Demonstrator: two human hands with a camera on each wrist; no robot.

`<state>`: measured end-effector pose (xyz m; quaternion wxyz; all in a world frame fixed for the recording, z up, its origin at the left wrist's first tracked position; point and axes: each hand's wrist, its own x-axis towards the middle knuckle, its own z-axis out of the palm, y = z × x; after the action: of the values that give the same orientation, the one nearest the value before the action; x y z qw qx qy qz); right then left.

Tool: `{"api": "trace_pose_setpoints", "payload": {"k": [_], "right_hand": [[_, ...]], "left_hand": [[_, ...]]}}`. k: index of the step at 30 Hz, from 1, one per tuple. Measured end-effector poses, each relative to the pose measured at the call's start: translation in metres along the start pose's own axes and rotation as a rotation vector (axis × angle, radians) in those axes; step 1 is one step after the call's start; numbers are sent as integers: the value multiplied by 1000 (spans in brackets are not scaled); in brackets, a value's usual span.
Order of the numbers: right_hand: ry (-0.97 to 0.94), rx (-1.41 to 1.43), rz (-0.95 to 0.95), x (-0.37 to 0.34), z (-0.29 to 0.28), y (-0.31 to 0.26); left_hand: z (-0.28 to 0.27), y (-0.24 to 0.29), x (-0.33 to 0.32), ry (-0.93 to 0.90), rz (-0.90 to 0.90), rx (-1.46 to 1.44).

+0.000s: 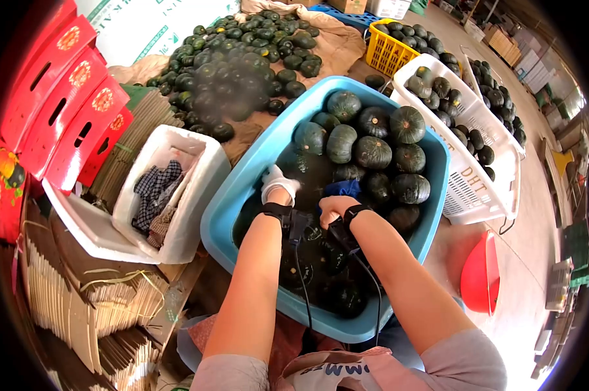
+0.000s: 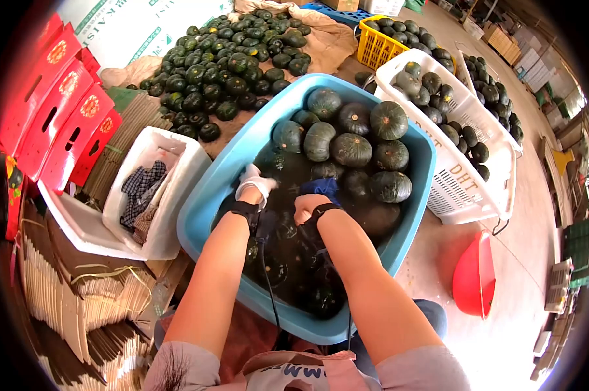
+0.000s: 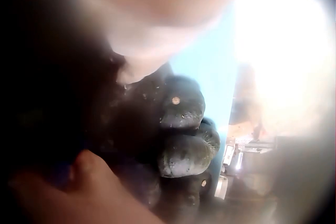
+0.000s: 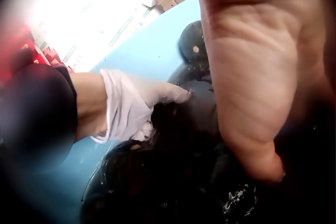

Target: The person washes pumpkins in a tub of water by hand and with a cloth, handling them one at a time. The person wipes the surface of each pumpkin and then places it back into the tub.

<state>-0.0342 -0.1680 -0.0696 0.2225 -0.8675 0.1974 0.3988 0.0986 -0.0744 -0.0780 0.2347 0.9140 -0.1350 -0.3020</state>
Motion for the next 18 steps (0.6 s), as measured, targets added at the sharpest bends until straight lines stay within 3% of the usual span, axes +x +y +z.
{"api": "trace_pose_setpoints", "payload": {"k": [3,4,6,7,9,10,11,12,14,16,18], "right_hand": [[63,-41,-14,19,19,6],[-31,-69,2,5,10,-2],[-14,162,-51,51,43,31],[-32,263,-60,36,40,30],[-43,163,-8,20,33,21],[-76,144,9,15,29,17],[-71,144,10,14,27,16],[-78,93,-44,15,29,18],[-85,34,-93,12,33,25],[172,298,-251,0,36,42],[239,605,-105,-27,25,41]], "left_hand": [[26,-3,-9,-10,63,179],[31,-1,-5,-61,71,235],[87,-26,67,-153,20,308],[77,-22,57,-153,21,304],[63,-16,42,-363,277,650],[100,-28,76,-428,208,681],[149,-52,122,-629,132,790],[158,-55,125,-833,51,893],[143,-50,105,-650,110,779],[86,-26,51,-403,203,618],[40,-3,8,-295,255,467]]}}
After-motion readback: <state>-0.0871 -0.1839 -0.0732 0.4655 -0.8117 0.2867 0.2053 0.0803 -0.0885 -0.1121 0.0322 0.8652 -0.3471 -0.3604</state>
